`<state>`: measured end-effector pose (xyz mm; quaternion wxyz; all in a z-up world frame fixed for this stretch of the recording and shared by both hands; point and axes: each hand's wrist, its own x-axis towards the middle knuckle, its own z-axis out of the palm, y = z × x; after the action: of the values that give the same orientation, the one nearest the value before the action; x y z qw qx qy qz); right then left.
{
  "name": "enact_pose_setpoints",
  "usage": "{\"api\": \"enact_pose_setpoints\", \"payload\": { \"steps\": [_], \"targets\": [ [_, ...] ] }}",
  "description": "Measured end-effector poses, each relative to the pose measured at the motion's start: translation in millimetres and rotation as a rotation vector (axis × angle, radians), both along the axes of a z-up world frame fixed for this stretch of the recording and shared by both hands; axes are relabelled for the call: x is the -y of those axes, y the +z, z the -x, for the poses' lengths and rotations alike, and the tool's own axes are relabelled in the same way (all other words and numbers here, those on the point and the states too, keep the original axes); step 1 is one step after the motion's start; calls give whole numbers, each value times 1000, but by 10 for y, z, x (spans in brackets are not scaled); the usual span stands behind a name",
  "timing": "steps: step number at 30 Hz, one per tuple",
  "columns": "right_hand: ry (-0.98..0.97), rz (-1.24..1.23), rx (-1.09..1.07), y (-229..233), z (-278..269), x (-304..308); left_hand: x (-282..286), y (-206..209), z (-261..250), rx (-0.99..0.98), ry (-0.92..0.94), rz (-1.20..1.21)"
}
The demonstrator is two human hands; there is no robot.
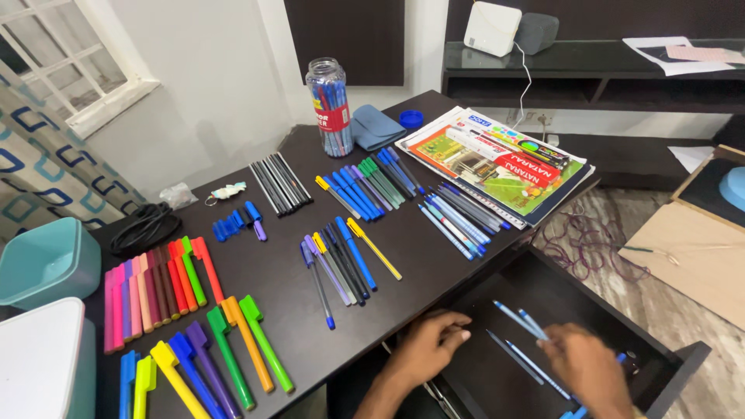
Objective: The person organizes a variety of pens and markers on a desk. They pick up pens from a drawer and the desk surface, then place them into color-coordinated rows. The person also moves a small plastic container and a stack of magazines to clear space for the arrangement.
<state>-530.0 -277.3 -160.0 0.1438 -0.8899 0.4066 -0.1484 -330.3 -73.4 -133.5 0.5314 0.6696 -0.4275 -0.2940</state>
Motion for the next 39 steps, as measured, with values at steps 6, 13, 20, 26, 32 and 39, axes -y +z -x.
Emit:
{"api": "enact_pose_setpoints", "payload": {
  "steps": [6,13,20,26,32,39],
  "targets": [
    [-91,-164,253,419,101,184,-72,702,288,103,-85,245],
    [143,-241,522,1166,-195,-223,-269,1358,179,734,207,509],
    [310,-56,454,1712,-871,-727,-455,1529,-360,1069,507,284],
    [348,11,317,1732,-1187,-794,-531,1371,-419,1134,572,257],
    [373,196,299,1655,-1308,-716,-522,1272,-417,1147,548,254],
    [371,270,375,1567,-1413,-612,-526,1241,-391,1188,459,258]
  ]
}}
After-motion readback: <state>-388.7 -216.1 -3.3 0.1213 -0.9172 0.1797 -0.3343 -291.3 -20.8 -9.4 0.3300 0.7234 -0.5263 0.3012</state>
